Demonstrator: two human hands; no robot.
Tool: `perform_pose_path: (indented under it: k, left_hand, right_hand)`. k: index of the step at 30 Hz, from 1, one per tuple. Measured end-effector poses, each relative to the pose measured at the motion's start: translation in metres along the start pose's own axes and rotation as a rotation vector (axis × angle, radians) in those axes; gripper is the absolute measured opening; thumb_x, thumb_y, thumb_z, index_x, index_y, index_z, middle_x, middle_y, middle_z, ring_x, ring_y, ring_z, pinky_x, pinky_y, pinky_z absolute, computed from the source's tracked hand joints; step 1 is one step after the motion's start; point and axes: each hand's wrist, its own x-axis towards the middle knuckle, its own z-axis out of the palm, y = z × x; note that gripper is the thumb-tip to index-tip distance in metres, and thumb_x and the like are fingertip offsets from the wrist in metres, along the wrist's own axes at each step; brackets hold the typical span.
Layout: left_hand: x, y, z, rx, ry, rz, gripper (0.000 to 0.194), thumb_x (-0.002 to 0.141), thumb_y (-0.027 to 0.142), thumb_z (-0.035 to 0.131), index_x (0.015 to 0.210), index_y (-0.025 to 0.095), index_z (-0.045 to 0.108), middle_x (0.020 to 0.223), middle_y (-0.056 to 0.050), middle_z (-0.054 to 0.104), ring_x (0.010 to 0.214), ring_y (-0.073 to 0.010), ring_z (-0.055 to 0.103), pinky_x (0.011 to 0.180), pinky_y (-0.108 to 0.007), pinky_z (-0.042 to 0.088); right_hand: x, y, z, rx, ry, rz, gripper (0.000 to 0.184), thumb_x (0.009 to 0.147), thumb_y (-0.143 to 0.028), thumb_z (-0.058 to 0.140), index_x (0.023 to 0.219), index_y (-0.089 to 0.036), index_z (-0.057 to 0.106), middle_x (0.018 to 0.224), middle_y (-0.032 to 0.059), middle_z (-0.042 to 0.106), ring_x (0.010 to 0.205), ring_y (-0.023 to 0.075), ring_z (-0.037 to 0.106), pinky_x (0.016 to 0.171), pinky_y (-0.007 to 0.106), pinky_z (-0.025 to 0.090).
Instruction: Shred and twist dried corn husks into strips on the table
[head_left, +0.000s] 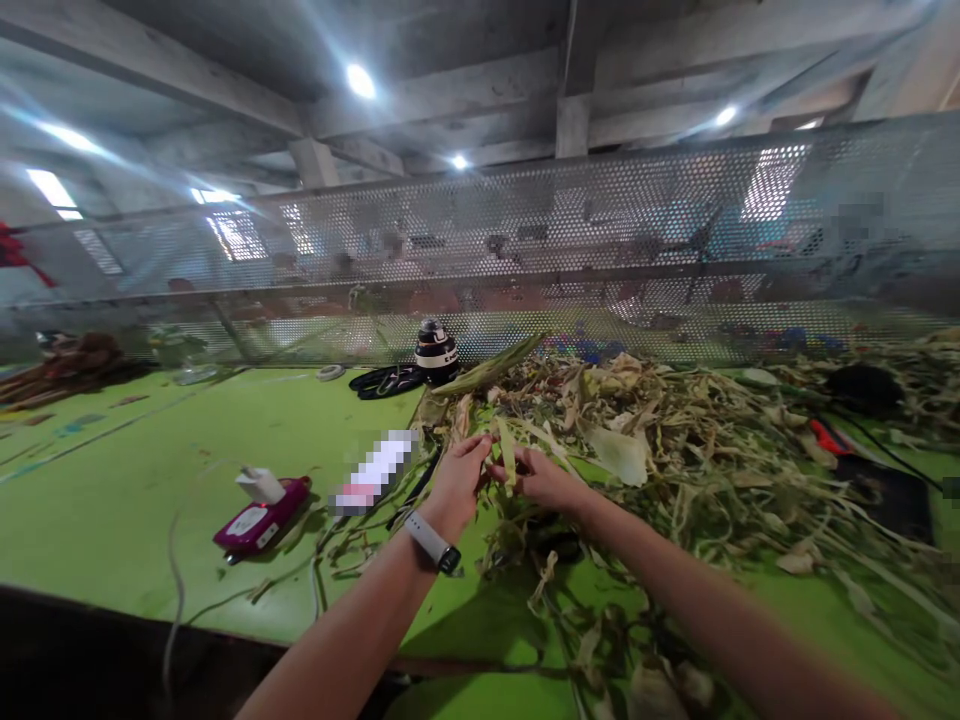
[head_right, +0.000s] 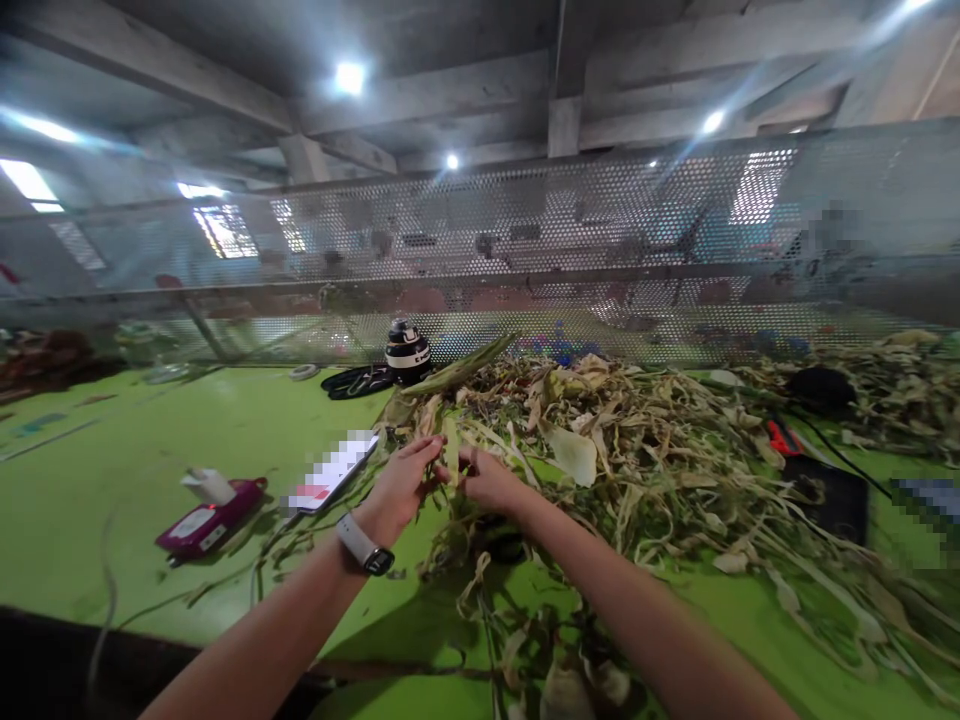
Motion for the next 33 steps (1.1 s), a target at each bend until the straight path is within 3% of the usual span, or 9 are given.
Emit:
perform_pose_path:
  k: [6,10,15,19,24,28,33]
  left_hand:
    - [0.006,-0.008,-0.003,0.088,-0.045,0.088,0.008,0.066,0.022,0.061,0.069,0.015,0.059,0.060,0.002,0.061,0.048,-0.0077,0.053,0.048,-0.020,0.043]
    - [0.009,-0.011,-0.007,0.209,-0.075,0.194,0.007,0.066,0.021,0.061,0.064,0.015,0.059,0.051,0.003,0.057,0.044,-0.0087,0.050,0.044,-0.019,0.038]
    - [0.001,-0.010,-0.008,0.370,-0.119,0.388,0.018,0.070,0.021,0.058,0.087,0.016,0.058,0.054,0.003,0.057,0.042,-0.0108,0.050,0.042,-0.021,0.038]
    - [-0.008,-0.012,-0.008,0.555,-0.275,0.530,0.021,0.078,0.021,0.049,0.094,0.017,0.061,0.063,-0.002,0.061,0.046,-0.0120,0.052,0.046,-0.023,0.041]
    - [-0.013,-0.013,-0.004,0.562,-0.332,0.458,0.022,0.076,0.020,0.051,0.090,0.016,0.066,0.064,-0.003,0.062,0.046,-0.0123,0.053,0.047,-0.024,0.042]
    - [-0.016,-0.008,-0.002,0.554,-0.380,0.324,0.016,0.071,0.021,0.058,0.081,0.014,0.068,0.067,-0.005,0.065,0.053,-0.0139,0.058,0.050,-0.023,0.044]
    - [-0.017,-0.008,-0.008,0.432,-0.394,0.165,0.022,0.067,0.034,0.065,0.070,0.013,0.068,0.064,-0.005,0.066,0.057,-0.0147,0.061,0.049,-0.021,0.043]
  right_hand:
    - [0.000,-0.010,-0.002,0.092,0.031,-0.054,0.027,0.070,-0.044,0.062,0.074,-0.017,0.061,0.065,-0.0009,0.054,0.065,0.0137,0.048,0.067,0.027,0.043]
    - [-0.002,-0.016,-0.007,0.106,0.044,-0.070,0.023,0.070,-0.038,0.063,0.067,-0.016,0.058,0.065,-0.0017,0.053,0.067,0.0133,0.048,0.068,0.027,0.042]
    - [-0.003,-0.024,-0.018,0.105,0.152,-0.029,0.022,0.067,-0.034,0.064,0.062,-0.016,0.052,0.057,-0.0044,0.047,0.055,0.0089,0.040,0.053,0.021,0.032]
    - [-0.003,-0.032,-0.028,0.170,0.248,0.032,0.024,0.072,-0.039,0.057,0.063,-0.019,0.049,0.046,-0.0083,0.034,0.042,0.0068,0.027,0.042,0.020,0.019]
    - [-0.005,-0.040,-0.029,0.227,0.223,0.069,0.029,0.070,-0.044,0.059,0.061,-0.019,0.047,0.044,-0.0096,0.031,0.039,0.0055,0.022,0.039,0.021,0.013]
    - [-0.007,-0.042,-0.027,0.260,0.178,0.054,0.030,0.069,-0.044,0.062,0.061,-0.018,0.049,0.043,-0.0097,0.032,0.039,0.0051,0.023,0.039,0.021,0.013]
    - [-0.007,-0.043,-0.025,0.328,0.171,0.056,0.030,0.069,-0.043,0.064,0.062,-0.017,0.050,0.041,-0.0105,0.031,0.037,0.0040,0.021,0.038,0.021,0.012]
